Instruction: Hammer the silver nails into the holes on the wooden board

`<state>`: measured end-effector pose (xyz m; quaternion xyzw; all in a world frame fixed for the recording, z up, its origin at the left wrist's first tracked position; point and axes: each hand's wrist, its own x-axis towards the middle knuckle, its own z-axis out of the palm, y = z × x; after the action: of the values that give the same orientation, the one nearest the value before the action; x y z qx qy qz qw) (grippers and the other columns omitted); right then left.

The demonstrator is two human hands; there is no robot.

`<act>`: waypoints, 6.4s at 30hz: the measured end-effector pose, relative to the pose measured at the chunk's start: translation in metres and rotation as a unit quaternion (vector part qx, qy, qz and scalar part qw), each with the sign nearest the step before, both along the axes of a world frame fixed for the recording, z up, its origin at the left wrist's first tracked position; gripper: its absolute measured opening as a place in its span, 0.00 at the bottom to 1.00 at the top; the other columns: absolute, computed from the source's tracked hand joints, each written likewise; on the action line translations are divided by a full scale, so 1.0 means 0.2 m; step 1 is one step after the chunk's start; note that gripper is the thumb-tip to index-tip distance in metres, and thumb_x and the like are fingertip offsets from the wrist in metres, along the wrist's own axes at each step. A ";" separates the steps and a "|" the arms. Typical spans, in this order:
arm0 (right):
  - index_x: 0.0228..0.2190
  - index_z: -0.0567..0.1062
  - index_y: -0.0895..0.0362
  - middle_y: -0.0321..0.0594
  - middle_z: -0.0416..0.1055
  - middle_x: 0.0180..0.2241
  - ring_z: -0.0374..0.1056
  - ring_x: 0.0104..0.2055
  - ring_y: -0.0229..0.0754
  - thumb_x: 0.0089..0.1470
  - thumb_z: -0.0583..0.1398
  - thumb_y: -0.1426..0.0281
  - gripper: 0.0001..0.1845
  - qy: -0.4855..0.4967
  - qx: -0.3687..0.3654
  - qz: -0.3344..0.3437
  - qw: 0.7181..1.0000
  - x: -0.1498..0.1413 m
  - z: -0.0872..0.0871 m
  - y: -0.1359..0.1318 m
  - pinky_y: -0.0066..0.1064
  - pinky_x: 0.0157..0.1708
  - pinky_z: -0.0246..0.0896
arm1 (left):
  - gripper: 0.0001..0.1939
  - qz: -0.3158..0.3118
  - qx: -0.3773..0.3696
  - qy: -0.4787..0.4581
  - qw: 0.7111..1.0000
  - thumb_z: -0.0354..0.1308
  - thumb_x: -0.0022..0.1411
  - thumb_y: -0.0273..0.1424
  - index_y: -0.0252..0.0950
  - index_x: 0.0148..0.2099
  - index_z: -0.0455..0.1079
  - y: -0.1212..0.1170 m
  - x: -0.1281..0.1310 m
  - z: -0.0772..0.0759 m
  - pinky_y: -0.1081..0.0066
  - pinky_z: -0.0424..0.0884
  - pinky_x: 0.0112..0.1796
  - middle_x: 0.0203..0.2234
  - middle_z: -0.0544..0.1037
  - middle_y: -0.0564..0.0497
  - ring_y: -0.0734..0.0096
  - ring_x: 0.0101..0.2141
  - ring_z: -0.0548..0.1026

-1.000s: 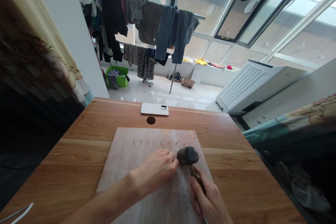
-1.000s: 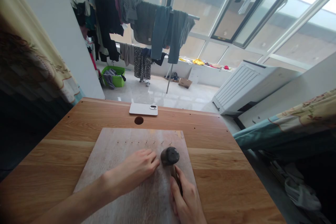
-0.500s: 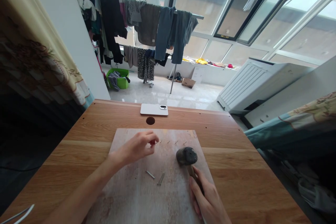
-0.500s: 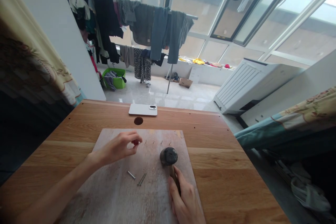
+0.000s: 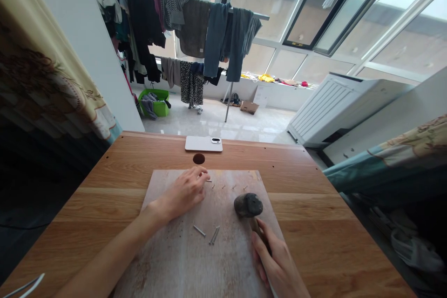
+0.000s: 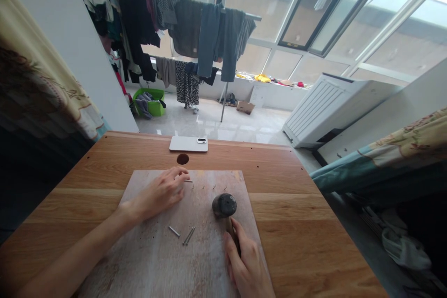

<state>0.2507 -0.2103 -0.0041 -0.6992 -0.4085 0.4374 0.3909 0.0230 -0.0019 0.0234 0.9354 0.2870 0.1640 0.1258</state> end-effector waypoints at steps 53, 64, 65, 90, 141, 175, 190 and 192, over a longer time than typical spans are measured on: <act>0.56 0.72 0.59 0.28 0.64 0.23 0.57 0.13 0.31 0.67 0.54 0.48 0.31 0.001 0.045 0.076 0.996 -0.21 0.24 0.22 0.23 0.12 0.52 | 0.13 0.043 -0.181 -0.222 0.957 0.59 0.62 0.22 0.36 0.48 0.75 0.02 -0.05 -0.12 0.72 0.75 0.39 0.34 0.81 0.52 0.73 0.32 0.78; 0.57 0.72 0.58 0.28 0.61 0.21 0.56 0.15 0.34 0.69 0.52 0.53 0.27 -0.017 0.067 0.109 0.992 -0.35 0.21 0.36 0.23 0.13 0.54 | 0.23 0.047 -0.177 -0.238 0.954 0.58 0.57 0.18 0.37 0.54 0.73 0.04 -0.04 -0.17 0.73 0.72 0.38 0.33 0.80 0.54 0.72 0.32 0.77; 0.58 0.72 0.59 0.28 0.61 0.21 0.56 0.15 0.33 0.69 0.52 0.52 0.28 -0.016 0.067 0.104 0.992 -0.35 0.20 0.36 0.23 0.13 0.54 | 0.23 0.046 -0.182 -0.240 0.952 0.58 0.57 0.19 0.38 0.54 0.73 0.04 -0.04 -0.17 0.73 0.72 0.38 0.33 0.80 0.54 0.72 0.32 0.77; 0.54 0.79 0.59 0.38 0.72 0.20 0.68 0.21 0.46 0.60 0.54 0.38 0.41 -0.094 0.010 -0.047 0.994 -0.07 -0.05 -0.03 0.33 0.21 0.64 | 0.04 -0.112 -0.112 0.137 0.978 0.61 0.57 0.23 0.36 0.32 0.74 -0.28 -0.01 0.13 0.65 0.65 0.36 0.36 0.77 0.48 0.61 0.38 0.74; 0.57 0.75 0.59 0.31 0.62 0.16 0.57 0.12 0.40 0.62 0.52 0.39 0.40 -0.026 -0.011 -0.045 0.999 -0.11 -0.03 -0.03 0.30 0.09 0.49 | 0.08 0.066 -0.263 -0.214 0.939 0.59 0.65 0.33 0.36 0.40 0.78 0.08 -0.15 -0.07 0.74 0.70 0.36 0.32 0.81 0.52 0.74 0.30 0.73; 0.56 0.73 0.60 0.25 0.61 0.16 0.56 0.11 0.33 0.65 0.54 0.45 0.34 -0.003 0.055 0.057 0.997 -0.33 0.26 0.25 0.23 0.11 0.52 | 0.08 0.075 -0.245 -0.239 0.937 0.59 0.62 0.25 0.36 0.44 0.75 0.01 -0.18 -0.10 0.72 0.76 0.39 0.34 0.82 0.51 0.72 0.33 0.79; 0.57 0.75 0.56 0.30 0.66 0.20 0.61 0.15 0.36 0.67 0.54 0.50 0.28 -0.050 0.084 0.114 0.989 -0.44 0.23 0.38 0.25 0.15 0.60 | 0.16 0.073 -0.240 -0.248 0.936 0.60 0.59 0.20 0.36 0.49 0.76 0.02 -0.17 -0.10 0.75 0.71 0.36 0.32 0.81 0.54 0.73 0.32 0.77; 0.56 0.75 0.57 0.31 0.67 0.21 0.60 0.15 0.35 0.68 0.54 0.51 0.28 -0.046 0.082 0.121 0.988 -0.44 0.23 0.38 0.24 0.15 0.59 | 0.14 0.075 -0.239 -0.250 0.935 0.60 0.59 0.21 0.36 0.47 0.77 0.02 -0.17 -0.11 0.75 0.71 0.37 0.32 0.81 0.54 0.73 0.32 0.77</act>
<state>0.1630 -0.1346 0.0422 -0.6293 -0.5425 0.4139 0.3718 -0.0111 0.0014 0.0012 0.7820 0.3466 0.3280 0.4009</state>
